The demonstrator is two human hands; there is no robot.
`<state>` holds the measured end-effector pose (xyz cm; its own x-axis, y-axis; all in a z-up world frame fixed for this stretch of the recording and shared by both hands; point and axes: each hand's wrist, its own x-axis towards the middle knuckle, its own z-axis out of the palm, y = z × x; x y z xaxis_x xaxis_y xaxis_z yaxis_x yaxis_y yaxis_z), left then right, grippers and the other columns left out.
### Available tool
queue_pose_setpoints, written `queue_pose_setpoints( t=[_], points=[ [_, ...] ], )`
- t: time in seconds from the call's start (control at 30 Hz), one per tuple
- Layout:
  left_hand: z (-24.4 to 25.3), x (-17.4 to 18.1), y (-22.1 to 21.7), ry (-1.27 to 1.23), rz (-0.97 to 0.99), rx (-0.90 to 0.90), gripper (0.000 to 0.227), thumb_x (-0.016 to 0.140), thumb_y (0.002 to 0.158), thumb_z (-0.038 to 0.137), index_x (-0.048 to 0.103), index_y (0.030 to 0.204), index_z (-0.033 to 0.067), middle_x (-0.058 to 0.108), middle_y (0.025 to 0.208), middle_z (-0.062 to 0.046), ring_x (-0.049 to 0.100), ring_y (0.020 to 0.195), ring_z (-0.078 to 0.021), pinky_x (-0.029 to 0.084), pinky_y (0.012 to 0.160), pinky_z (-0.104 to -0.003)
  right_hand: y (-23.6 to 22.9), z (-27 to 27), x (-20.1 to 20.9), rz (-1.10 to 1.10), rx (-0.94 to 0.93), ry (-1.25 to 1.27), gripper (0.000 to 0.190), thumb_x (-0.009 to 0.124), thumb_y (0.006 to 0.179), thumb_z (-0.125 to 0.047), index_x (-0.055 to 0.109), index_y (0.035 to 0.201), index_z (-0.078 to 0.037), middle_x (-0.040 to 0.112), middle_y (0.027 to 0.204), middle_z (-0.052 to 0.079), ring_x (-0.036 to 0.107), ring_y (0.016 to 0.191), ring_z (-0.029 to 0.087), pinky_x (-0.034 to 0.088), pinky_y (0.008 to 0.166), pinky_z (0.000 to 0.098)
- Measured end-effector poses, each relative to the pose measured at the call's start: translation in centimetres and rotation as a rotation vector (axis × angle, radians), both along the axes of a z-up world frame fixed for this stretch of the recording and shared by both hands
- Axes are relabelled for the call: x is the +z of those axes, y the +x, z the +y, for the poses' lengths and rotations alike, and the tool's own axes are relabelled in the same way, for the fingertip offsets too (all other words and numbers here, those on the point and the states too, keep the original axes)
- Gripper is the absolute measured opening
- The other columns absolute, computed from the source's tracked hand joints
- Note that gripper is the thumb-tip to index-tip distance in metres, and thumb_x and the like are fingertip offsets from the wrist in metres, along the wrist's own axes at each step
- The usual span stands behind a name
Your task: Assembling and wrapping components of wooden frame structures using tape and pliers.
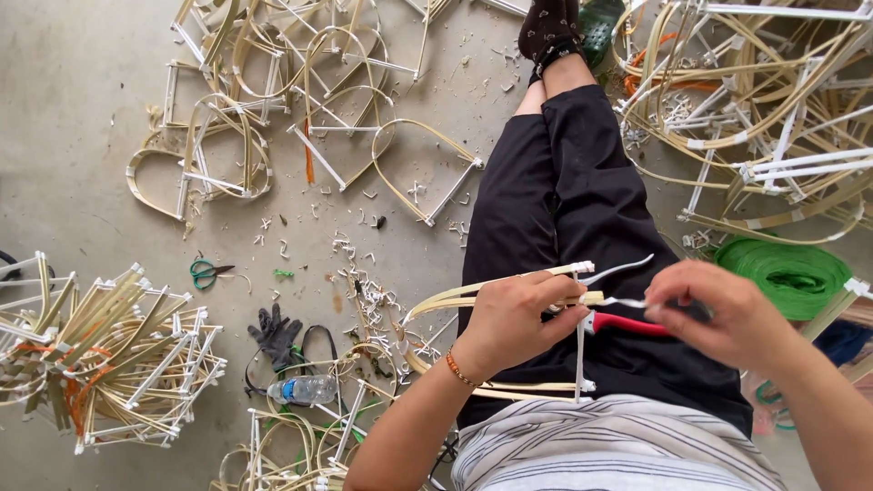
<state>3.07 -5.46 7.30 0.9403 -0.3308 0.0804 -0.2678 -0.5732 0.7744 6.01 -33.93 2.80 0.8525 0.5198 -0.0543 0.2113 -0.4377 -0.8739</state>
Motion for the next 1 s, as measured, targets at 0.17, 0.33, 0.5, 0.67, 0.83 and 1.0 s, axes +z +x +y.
queue_pose_setpoints(
  t=[0.17, 0.33, 0.5, 0.67, 0.83, 1.0],
  points=[
    [-0.5, -0.1, -0.4, 0.001, -0.003, -0.024, 0.019, 0.075, 0.091, 0.034, 0.072, 0.098, 0.0160, 0.071, 0.089, 0.002, 0.071, 0.076, -0.0187, 0.054, 0.063, -0.033, -0.2, -3.7, -5.8, 0.002, -0.100, -0.057, 0.013, 0.075, 0.086, -0.011, 0.069, 0.097, -0.007, 0.070, 0.093, 0.003, 0.063, 0.077, 0.013, 0.052, 0.069, 0.0265],
    [-1.0, -1.0, -0.2, 0.045, -0.042, -0.005, 0.018, 0.074, 0.093, 0.035, 0.072, 0.098, 0.0178, 0.068, 0.087, 0.002, 0.069, 0.075, -0.0201, 0.052, 0.063, -0.035, 0.1, -2.6, -3.6, -0.077, -0.297, -0.031, 0.016, 0.074, 0.096, -0.007, 0.064, 0.109, -0.005, 0.069, 0.101, 0.005, 0.063, 0.080, 0.012, 0.052, 0.078, 0.0251],
    [-1.3, -1.5, 0.1, 0.064, -0.014, 0.006, 0.018, 0.073, 0.093, 0.035, 0.071, 0.098, 0.0181, 0.069, 0.087, 0.002, 0.069, 0.076, -0.0204, 0.052, 0.063, -0.035, -0.7, 2.8, 3.5, -0.381, -0.160, 0.026, 0.030, 0.070, 0.090, -0.006, 0.066, 0.119, -0.005, 0.063, 0.121, 0.018, 0.065, 0.095, 0.016, 0.052, 0.082, 0.0268],
    [-0.6, -1.6, 0.3, 0.008, 0.009, -0.005, 0.020, 0.072, 0.093, 0.037, 0.071, 0.102, 0.0191, 0.071, 0.089, 0.004, 0.071, 0.077, -0.0181, 0.054, 0.064, -0.033, -2.4, 1.1, -4.5, 0.229, -0.176, 0.223, 0.025, 0.066, 0.098, -0.008, 0.071, 0.122, -0.003, 0.071, 0.107, 0.009, 0.062, 0.085, 0.012, 0.051, 0.074, 0.0251],
    [-0.3, -1.8, -0.2, 0.032, 0.004, -0.013, 0.021, 0.072, 0.093, 0.035, 0.073, 0.107, 0.0185, 0.070, 0.089, 0.001, 0.070, 0.078, -0.0206, 0.054, 0.065, -0.035, -3.2, 2.2, -4.2, 0.770, -0.222, 0.378, 0.036, 0.060, 0.098, -0.014, 0.068, 0.130, 0.001, 0.077, 0.110, 0.009, 0.064, 0.082, 0.009, 0.054, 0.074, 0.0256],
    [-0.3, -1.9, -0.1, 0.033, -0.088, -0.027, 0.024, 0.071, 0.095, 0.034, 0.072, 0.112, 0.0168, 0.070, 0.092, -0.002, 0.070, 0.080, -0.0232, 0.054, 0.066, -0.037, -3.5, 2.1, -2.6, 0.784, -0.234, 0.324, 0.040, 0.059, 0.097, -0.012, 0.067, 0.135, -0.001, 0.078, 0.110, 0.009, 0.063, 0.082, 0.011, 0.053, 0.073, 0.0275]
  ],
)
